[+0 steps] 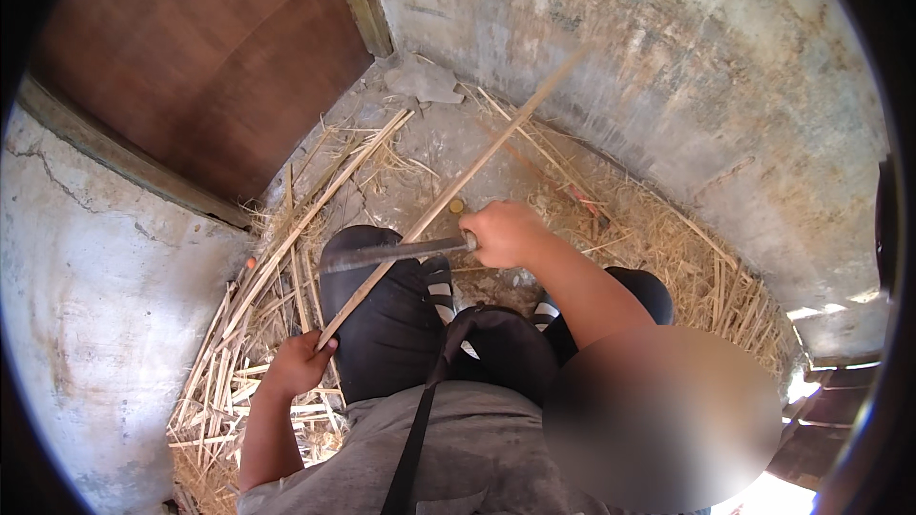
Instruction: The person sits on a concrete floor and uses a knife to shave a long bamboo stick, repeatedly scraping along its length to remove thin strips. The person holds the bamboo with the left hand and scrapes with the right hand, with shavings accumulating on the floor.
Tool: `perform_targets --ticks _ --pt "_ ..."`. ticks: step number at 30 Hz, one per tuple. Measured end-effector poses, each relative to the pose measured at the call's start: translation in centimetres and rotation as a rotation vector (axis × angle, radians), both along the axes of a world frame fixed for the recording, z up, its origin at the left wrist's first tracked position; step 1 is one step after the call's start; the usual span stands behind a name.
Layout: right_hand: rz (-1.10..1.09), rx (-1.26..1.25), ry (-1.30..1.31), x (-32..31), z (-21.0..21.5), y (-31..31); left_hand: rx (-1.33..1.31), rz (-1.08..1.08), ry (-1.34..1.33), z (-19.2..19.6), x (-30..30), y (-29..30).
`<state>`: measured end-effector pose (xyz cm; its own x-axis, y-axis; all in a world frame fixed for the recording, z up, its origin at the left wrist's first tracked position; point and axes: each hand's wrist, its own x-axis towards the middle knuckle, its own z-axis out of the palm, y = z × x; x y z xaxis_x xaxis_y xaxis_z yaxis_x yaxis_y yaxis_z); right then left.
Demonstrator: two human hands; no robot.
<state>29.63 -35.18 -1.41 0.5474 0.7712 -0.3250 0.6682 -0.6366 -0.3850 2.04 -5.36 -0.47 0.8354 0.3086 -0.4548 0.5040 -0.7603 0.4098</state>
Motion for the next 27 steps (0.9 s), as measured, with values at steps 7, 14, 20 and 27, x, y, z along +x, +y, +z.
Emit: perform_targets --ticks 7,14,20,27 --pt "-0.603 0.233 0.056 7.1 -7.3 -6.2 0.091 -0.081 -0.083 -0.2 0.0 0.3" --pt "-0.089 0.088 0.006 0.9 -1.7 -0.7 0.005 -0.04 0.072 0.1 0.5 1.4" --pt "-0.539 0.314 0.165 7.0 -7.4 -5.4 -0.062 0.012 0.057 -0.5 0.8 0.8" --pt "-0.247 0.142 -0.04 2.2 -3.1 -1.3 0.001 -0.047 0.111 0.9 1.3 0.4"
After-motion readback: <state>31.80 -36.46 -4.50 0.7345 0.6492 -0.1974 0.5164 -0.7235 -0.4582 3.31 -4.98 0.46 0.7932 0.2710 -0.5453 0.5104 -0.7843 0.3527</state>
